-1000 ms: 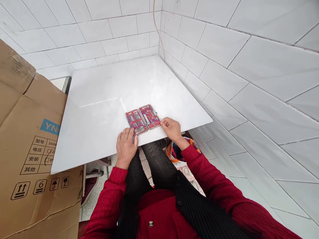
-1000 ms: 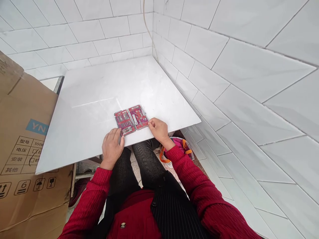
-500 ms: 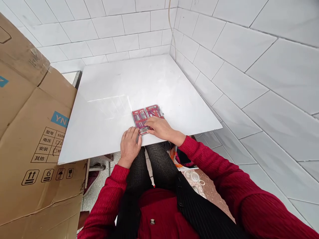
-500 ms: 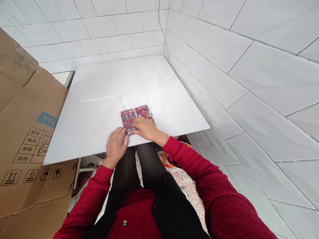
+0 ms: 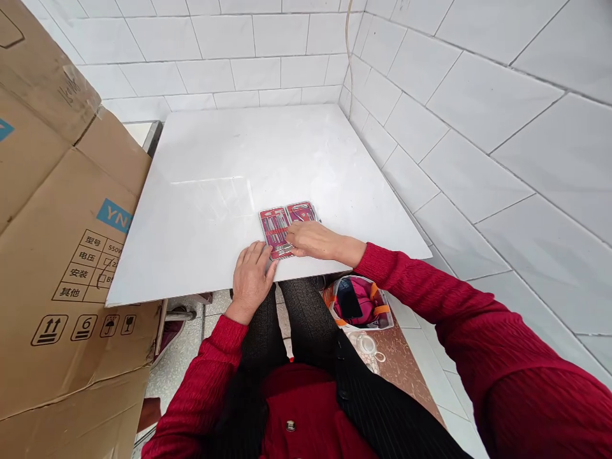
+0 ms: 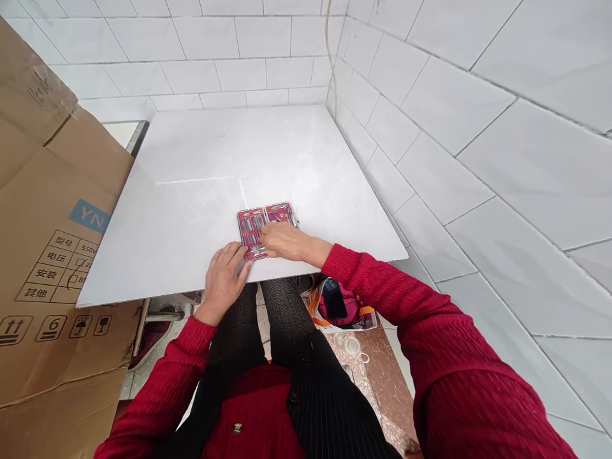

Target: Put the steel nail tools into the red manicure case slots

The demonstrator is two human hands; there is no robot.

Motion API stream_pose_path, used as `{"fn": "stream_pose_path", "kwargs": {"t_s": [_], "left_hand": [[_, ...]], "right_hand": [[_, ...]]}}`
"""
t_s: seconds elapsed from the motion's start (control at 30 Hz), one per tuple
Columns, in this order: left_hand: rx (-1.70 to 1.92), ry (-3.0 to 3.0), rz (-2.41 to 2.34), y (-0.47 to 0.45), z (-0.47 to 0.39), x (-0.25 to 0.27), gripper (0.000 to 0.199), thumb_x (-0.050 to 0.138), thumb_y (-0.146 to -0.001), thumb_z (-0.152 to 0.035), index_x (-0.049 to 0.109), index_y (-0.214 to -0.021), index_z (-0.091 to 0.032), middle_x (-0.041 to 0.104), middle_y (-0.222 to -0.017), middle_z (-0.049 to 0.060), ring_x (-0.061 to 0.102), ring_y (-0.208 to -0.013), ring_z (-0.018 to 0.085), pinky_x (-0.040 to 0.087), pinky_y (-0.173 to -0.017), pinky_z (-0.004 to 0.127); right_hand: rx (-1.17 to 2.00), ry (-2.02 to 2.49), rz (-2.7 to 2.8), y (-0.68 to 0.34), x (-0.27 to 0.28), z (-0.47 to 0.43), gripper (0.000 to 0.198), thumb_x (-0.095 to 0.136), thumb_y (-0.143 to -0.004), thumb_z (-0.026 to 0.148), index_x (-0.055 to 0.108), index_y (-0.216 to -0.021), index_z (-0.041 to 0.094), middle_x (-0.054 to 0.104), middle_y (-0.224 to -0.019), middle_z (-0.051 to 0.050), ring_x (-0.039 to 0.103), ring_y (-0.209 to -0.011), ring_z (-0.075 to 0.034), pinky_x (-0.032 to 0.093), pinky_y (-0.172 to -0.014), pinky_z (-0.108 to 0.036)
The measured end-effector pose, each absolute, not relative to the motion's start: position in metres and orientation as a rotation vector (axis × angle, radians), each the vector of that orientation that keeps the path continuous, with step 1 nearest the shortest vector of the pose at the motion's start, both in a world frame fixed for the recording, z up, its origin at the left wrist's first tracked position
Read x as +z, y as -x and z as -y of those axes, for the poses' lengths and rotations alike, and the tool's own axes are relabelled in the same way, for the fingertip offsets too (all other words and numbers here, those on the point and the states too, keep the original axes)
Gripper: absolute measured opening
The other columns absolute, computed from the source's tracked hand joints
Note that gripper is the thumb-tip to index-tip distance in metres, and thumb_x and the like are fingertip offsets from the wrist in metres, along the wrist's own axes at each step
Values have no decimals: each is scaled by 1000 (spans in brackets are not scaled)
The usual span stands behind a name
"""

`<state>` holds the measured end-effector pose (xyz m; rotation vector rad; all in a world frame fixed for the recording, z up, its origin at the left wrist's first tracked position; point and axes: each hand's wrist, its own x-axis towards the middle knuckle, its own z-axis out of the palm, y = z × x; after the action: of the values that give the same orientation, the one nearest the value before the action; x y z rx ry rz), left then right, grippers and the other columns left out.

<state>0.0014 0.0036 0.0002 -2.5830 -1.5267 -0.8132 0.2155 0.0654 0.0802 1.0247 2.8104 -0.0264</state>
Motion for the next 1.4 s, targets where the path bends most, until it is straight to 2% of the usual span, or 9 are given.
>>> {"fn": "stream_pose_path", "kwargs": {"t_s": [0.17,0.37,0.6,0.87,0.93,1.0,1.1,1.3,1.4], "left_hand": [[-780,2588,1537,-2,-2,1,37,48,-105,-35,64,-131,-15,63,-141,17,55,-136,33,43,-116,51],[-779,2566,1524,-2,0,0,34,48,-105,-33,66,-128,-15,65,-139,17,57,-135,32,44,-116,51],[-816,2534,1414,1,3,-6,30,48,-105,-25,68,-125,-16,68,-134,18,62,-129,31,50,-109,50],[-818,2568,1401,4,2,-8,26,48,-104,-25,73,-101,-18,72,-93,13,68,-99,29,55,-96,47],[-821,2565,1391,3,3,-9,25,49,-103,-24,73,-105,-17,73,-100,14,68,-104,29,54,-100,47],[-827,2551,1386,3,3,-9,26,50,-103,-23,71,-116,-16,72,-117,17,66,-117,30,51,-106,49],[-829,2539,1380,3,4,-11,30,50,-103,-23,67,-126,-13,66,-135,20,60,-131,32,49,-111,51],[-865,2569,1395,3,4,-14,30,51,-102,-23,67,-127,-14,67,-136,20,59,-134,33,49,-112,51],[-855,2579,1399,3,4,-14,31,50,-103,-22,67,-128,-14,66,-137,20,59,-135,33,50,-111,52]], "right_hand": [[-9,-995,-2734,-227,98,-66,16,63,-96,19,72,-100,8,72,-99,-16,63,-96,-26,40,-77,-33],[-34,-1293,-2655,-233,103,-73,20,65,-94,28,74,-99,11,73,-102,-15,66,-96,-26,39,-73,-31],[-96,-1453,-2763,-142,98,-88,27,58,-96,33,75,-103,12,75,-109,-16,70,-101,-28,42,-74,-32],[-183,-1360,-2800,-70,72,-97,30,58,-98,34,74,-111,12,76,-113,-17,72,-105,-29,49,-77,-33],[-199,-1422,-2785,-78,72,-98,35,57,-99,41,73,-113,13,76,-114,-16,72,-105,-28,49,-78,-33],[-216,-1537,-2739,-94,76,-101,39,57,-99,47,72,-113,14,77,-113,-15,72,-104,-27,50,-78,-32],[-208,-1775,-2561,-123,85,-110,38,54,-100,46,74,-112,15,78,-111,-16,73,-102,-27,51,-81,-32],[-207,-1904,-2335,-146,85,-118,44,56,-98,49,77,-111,12,77,-111,-21,74,-106,-32,54,-82,-34],[-162,-1906,-2326,-137,82,-119,39,63,-94,41,76,-113,10,76,-114,-23,74,-108,-32,55,-84,-32]]}}
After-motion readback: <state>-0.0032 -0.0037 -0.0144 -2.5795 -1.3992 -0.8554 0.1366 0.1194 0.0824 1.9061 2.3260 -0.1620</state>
